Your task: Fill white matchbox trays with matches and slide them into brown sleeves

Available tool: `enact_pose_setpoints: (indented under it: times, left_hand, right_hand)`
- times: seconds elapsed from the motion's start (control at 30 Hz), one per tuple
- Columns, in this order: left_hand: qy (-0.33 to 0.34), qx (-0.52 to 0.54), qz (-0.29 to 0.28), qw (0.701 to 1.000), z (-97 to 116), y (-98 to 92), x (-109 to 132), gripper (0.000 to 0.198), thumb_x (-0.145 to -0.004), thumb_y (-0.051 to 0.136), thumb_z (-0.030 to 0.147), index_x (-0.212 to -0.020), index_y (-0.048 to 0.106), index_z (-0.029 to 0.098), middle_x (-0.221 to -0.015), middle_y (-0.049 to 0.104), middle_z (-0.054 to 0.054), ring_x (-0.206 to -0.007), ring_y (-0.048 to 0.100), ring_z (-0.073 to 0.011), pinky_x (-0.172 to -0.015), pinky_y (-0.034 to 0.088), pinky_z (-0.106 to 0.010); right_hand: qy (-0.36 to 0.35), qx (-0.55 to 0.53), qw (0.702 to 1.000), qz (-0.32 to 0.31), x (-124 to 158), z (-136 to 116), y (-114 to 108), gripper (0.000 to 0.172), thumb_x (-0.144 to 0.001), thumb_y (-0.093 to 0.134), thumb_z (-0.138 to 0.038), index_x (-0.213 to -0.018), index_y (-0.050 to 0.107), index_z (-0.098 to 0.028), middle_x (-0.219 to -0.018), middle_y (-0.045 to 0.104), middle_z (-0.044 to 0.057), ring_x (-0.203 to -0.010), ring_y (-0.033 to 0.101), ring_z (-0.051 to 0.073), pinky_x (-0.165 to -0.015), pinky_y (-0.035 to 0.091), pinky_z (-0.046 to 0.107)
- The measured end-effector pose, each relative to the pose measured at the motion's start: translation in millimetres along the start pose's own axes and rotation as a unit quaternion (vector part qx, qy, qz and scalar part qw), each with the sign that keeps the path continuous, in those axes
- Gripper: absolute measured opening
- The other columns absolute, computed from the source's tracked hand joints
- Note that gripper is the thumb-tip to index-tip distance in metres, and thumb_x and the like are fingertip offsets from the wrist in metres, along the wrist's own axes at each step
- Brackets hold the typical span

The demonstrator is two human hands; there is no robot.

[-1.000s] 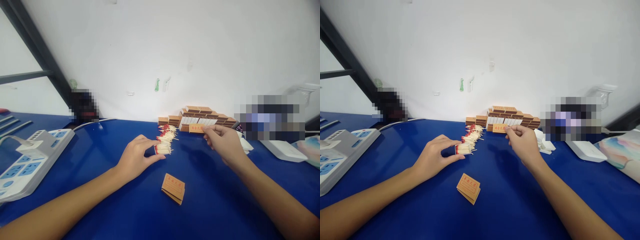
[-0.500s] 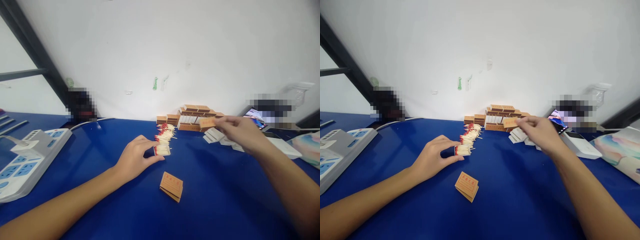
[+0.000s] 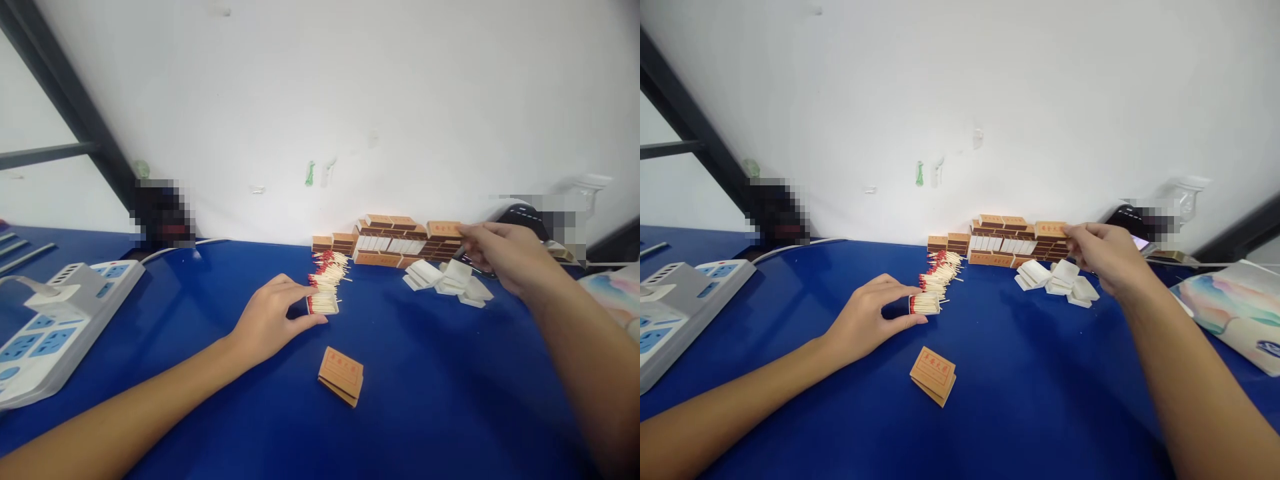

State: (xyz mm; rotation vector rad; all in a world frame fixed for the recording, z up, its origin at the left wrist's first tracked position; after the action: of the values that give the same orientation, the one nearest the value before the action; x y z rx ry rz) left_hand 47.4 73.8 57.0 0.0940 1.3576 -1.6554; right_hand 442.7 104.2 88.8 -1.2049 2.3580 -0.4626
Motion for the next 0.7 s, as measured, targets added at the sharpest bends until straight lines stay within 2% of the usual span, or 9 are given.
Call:
enact_pose_setpoints:
  times: [0.1, 0.17, 0.23, 0.3, 0.43, 0.6, 0.7]
  left_hand:
    - [0.009, -0.005, 0.004, 1.000, 1.0, -0.5, 0.0, 0.041, -0.087, 0.082, 0.046, -0.116, 0.076, 0.017, -0.100, 0.080, -0.007, -0.091, 0.069, -0.0234, -0.082, 0.061, -0.041]
    - [0.005, -0.005, 0.006, 1.000, -0.4, -0.9, -0.2, 0.041, -0.087, 0.083, 0.045, -0.115, 0.076, 0.017, -0.100, 0.080, -0.007, -0.092, 0.069, -0.0237, -0.082, 0.061, -0.041]
    - [0.003, -0.004, 0.008, 1.000, -1.3, -1.5, -0.7, 0.041, -0.086, 0.084, 0.044, -0.115, 0.076, 0.016, -0.100, 0.080, -0.007, -0.092, 0.069, -0.0237, -0.081, 0.061, -0.040]
    - [0.007, -0.001, 0.009, 1.000, -0.3, -1.6, -1.1, 0.041, -0.085, 0.084, 0.043, -0.114, 0.076, 0.015, -0.099, 0.080, -0.007, -0.091, 0.069, -0.0236, -0.081, 0.060, -0.040]
    - [0.010, 0.003, 0.002, 1.000, 1.6, -0.1, -1.0, 0.040, -0.086, 0.084, 0.042, -0.115, 0.076, 0.016, -0.097, 0.080, -0.007, -0.089, 0.068, -0.0234, -0.080, 0.060, -0.039]
    - [0.011, 0.005, 0.007, 1.000, 2.0, -2.3, -0.3, 0.041, -0.086, 0.084, 0.043, -0.115, 0.076, 0.016, -0.096, 0.080, -0.007, -0.088, 0.067, -0.0231, -0.081, 0.059, -0.039]
    - [0.015, 0.001, 0.010, 1.000, 1.5, -3.4, -0.1, 0.041, -0.086, 0.084, 0.043, -0.116, 0.075, 0.017, -0.095, 0.079, -0.006, -0.088, 0.067, -0.0230, -0.080, 0.058, -0.039]
  right_hand:
    - [0.036, -0.064, 0.990, -0.118, 32.9, -4.4, 36.4, 0.031, -0.093, 0.068, -0.036, -0.071, 0.060, -0.017, -0.062, 0.051, 0.000, -0.047, 0.037, 0.007, -0.043, 0.025, 0.022]
    - [0.046, -0.082, 0.978, -0.189, 52.8, -13.5, 66.9, 0.037, -0.093, 0.069, -0.039, -0.066, 0.059, -0.016, -0.056, 0.048, -0.002, -0.045, 0.035, 0.006, -0.041, 0.023, 0.020]
    - [0.044, -0.075, 0.972, -0.219, 63.6, -27.2, 94.5, 0.039, -0.094, 0.067, -0.039, -0.064, 0.060, -0.017, -0.049, 0.045, -0.003, -0.043, 0.035, 0.007, -0.040, 0.022, 0.020]
    - [0.024, -0.070, 0.976, -0.207, 64.3, -47.7, 116.8, 0.038, -0.096, 0.066, -0.038, -0.064, 0.061, -0.017, -0.046, 0.046, -0.003, -0.041, 0.037, 0.007, -0.040, 0.025, 0.020]
    - [-0.014, -0.061, 0.983, -0.175, 53.9, -87.3, 162.5, 0.031, -0.096, 0.062, -0.028, -0.067, 0.064, -0.017, -0.053, 0.062, 0.001, -0.043, 0.050, 0.008, -0.044, 0.037, 0.019]
    - [-0.013, -0.023, 0.987, -0.157, 38.8, -96.3, 217.3, 0.031, -0.093, 0.062, -0.019, -0.062, 0.063, -0.017, -0.052, 0.064, 0.003, -0.039, 0.050, 0.010, -0.042, 0.037, 0.022]
    - [-0.022, -0.020, 0.988, -0.154, 40.8, -100.8, 224.8, 0.027, -0.093, 0.063, -0.019, -0.066, 0.064, -0.016, -0.055, 0.066, 0.004, -0.040, 0.051, 0.010, -0.043, 0.039, 0.022]
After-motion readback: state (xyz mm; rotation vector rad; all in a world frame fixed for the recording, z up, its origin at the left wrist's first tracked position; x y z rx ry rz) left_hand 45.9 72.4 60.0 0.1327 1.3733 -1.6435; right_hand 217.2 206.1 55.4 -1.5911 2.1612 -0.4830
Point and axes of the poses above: each hand's wrist, its own x-axis away from the middle knuckle, its own y-axis out of the palm, z = x × y, the point moved 10 cm from there along -x, towards the middle knuckle
